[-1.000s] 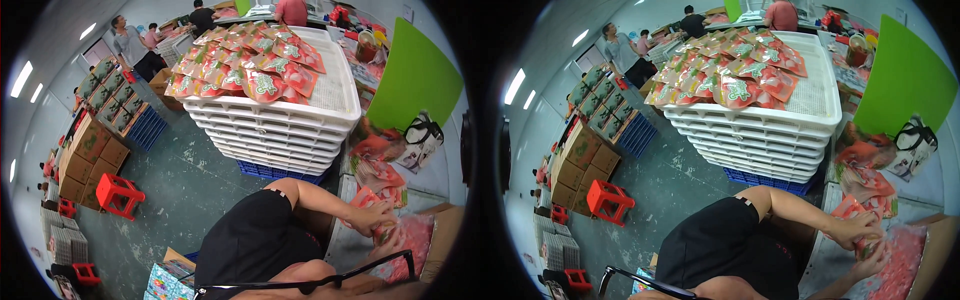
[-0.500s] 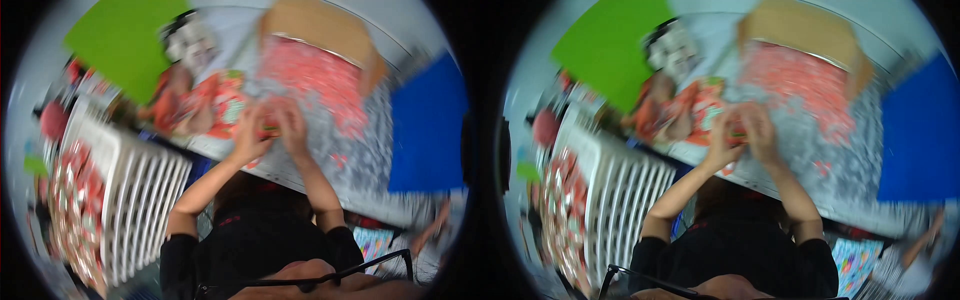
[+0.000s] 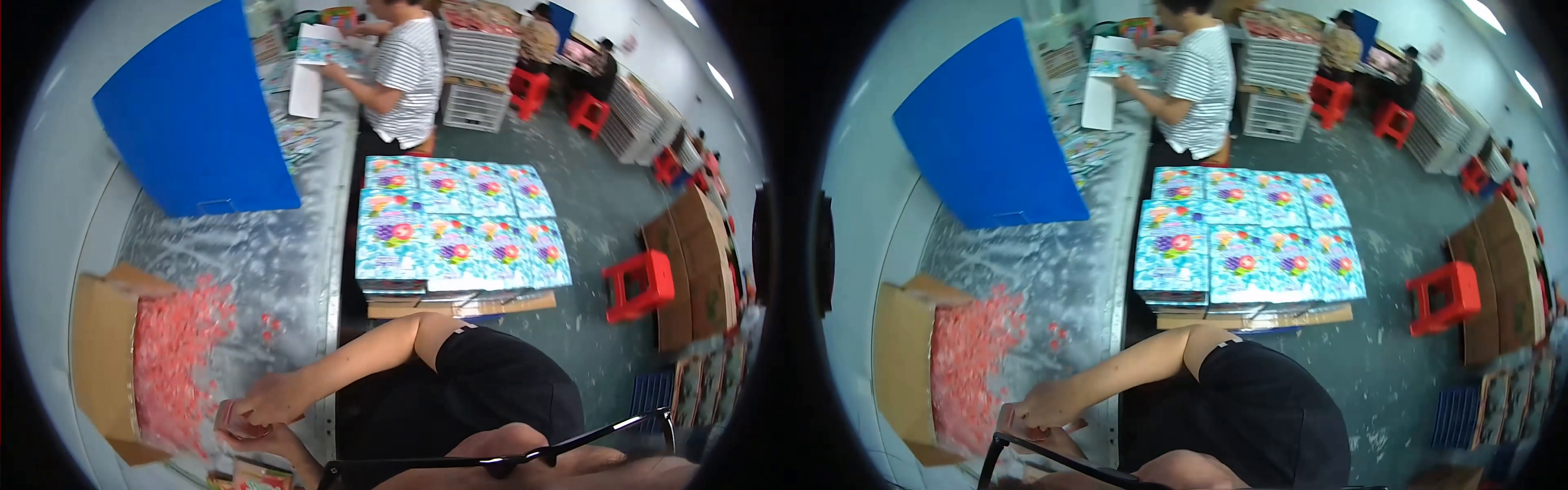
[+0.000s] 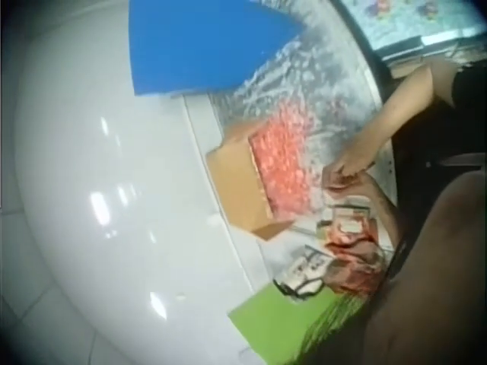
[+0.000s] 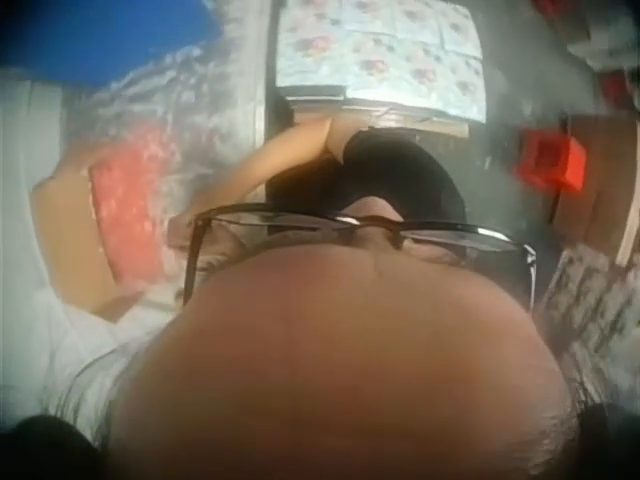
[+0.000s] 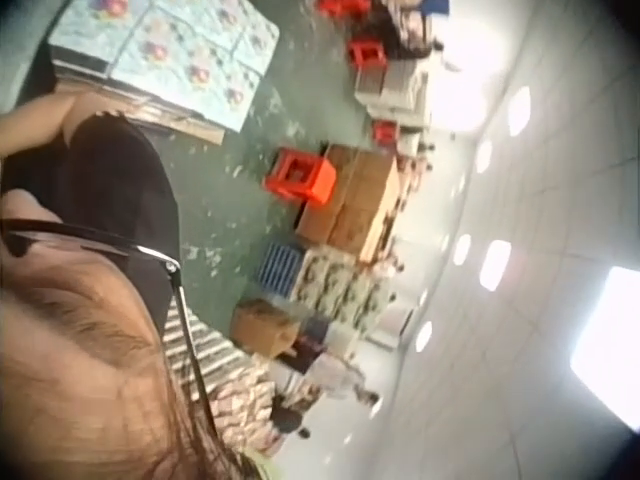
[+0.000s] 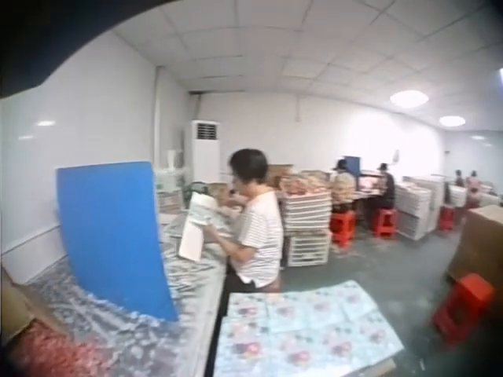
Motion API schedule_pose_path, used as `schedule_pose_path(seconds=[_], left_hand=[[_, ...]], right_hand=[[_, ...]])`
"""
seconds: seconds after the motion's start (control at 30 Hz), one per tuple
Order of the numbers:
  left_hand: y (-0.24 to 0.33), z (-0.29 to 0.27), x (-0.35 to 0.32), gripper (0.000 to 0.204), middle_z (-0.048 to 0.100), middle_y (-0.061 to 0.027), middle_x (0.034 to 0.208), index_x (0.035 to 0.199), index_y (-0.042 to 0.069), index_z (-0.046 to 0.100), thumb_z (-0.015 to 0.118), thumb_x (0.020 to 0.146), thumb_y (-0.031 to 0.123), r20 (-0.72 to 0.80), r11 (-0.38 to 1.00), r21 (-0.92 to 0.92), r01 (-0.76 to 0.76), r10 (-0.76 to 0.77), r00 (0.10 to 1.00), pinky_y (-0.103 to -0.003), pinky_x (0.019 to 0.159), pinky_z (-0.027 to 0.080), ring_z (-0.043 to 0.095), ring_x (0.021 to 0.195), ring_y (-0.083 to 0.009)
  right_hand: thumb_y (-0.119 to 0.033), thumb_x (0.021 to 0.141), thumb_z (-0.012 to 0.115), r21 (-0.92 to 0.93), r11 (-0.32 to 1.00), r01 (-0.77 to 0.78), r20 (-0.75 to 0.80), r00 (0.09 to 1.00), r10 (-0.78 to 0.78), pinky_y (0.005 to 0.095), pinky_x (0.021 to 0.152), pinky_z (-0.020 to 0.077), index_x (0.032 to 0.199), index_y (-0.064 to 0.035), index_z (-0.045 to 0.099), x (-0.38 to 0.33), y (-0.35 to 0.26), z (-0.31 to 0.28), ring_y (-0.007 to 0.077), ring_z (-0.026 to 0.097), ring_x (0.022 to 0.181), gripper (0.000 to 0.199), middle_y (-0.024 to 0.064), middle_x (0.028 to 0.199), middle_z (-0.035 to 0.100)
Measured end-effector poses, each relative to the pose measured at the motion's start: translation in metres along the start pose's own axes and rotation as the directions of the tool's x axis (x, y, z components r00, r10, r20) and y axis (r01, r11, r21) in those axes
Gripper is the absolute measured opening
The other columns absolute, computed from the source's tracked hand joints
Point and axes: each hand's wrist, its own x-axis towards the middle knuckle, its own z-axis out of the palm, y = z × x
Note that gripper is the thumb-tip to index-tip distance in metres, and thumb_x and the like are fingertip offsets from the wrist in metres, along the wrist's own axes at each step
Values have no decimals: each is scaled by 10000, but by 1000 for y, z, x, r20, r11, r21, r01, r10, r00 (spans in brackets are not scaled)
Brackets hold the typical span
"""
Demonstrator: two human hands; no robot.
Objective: Manually filling small plastic pouches with pink candies from a large bulk box and stacking the filled bags onto industrial trays.
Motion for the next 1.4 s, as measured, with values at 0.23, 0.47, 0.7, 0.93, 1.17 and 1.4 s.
schedule_pose_path(seconds=[0.23,0.47,0.7,0.93,1.17,1.4], left_hand=[[-11,-29,-5,836,357,-155,1462,1448,96,369,828,759,204,171,923,-30,383,-372,912,-449,1063,403,388,1331,-333],[-4,-94,-43,989,233,-180,1525,1502,43,262,845,704,67,-143,890,175,420,-399,906,-432,1140,306,346,1370,-308],[20,-119,-61,985,334,-162,1431,1496,-7,217,818,716,6,-236,800,95,592,-560,794,-413,1129,310,354,1349,-280],[6,-125,-78,989,335,-160,1431,1492,-12,222,828,712,32,-217,762,129,634,-603,768,-416,1137,292,347,1358,-280],[9,-117,-67,974,339,-158,1418,1485,23,225,818,712,19,-170,786,53,616,-601,781,-413,1115,329,368,1335,-277],[15,-118,-68,975,349,-150,1408,1488,35,231,809,704,-8,-177,769,18,639,-626,759,-401,1099,361,386,1318,-269]], right_hand=[[-268,875,692,89,976,-201,-535,816,217,471,1017,436,1258,-53,596,-85,28,-11,384,525,1248,449,187,1327,564],[-540,769,743,-262,714,-650,-233,760,606,661,1128,166,1510,-213,370,-63,137,53,500,190,1432,892,201,1593,195],[-595,848,627,-312,653,-690,-165,716,678,654,1146,140,1508,-246,375,17,201,79,432,210,1452,788,129,1586,269],[-550,987,413,5,812,-584,-91,808,582,572,1185,94,1506,-179,384,-38,161,95,345,272,1453,639,94,1544,379],[-412,1052,309,777,457,-432,-38,694,719,415,1200,168,1453,-135,468,-70,172,64,310,361,1412,513,107,1466,490],[-281,908,595,-184,891,-415,-35,909,416,493,1191,195,1446,-161,470,-70,152,62,354,341,1410,565,106,1496,447]])
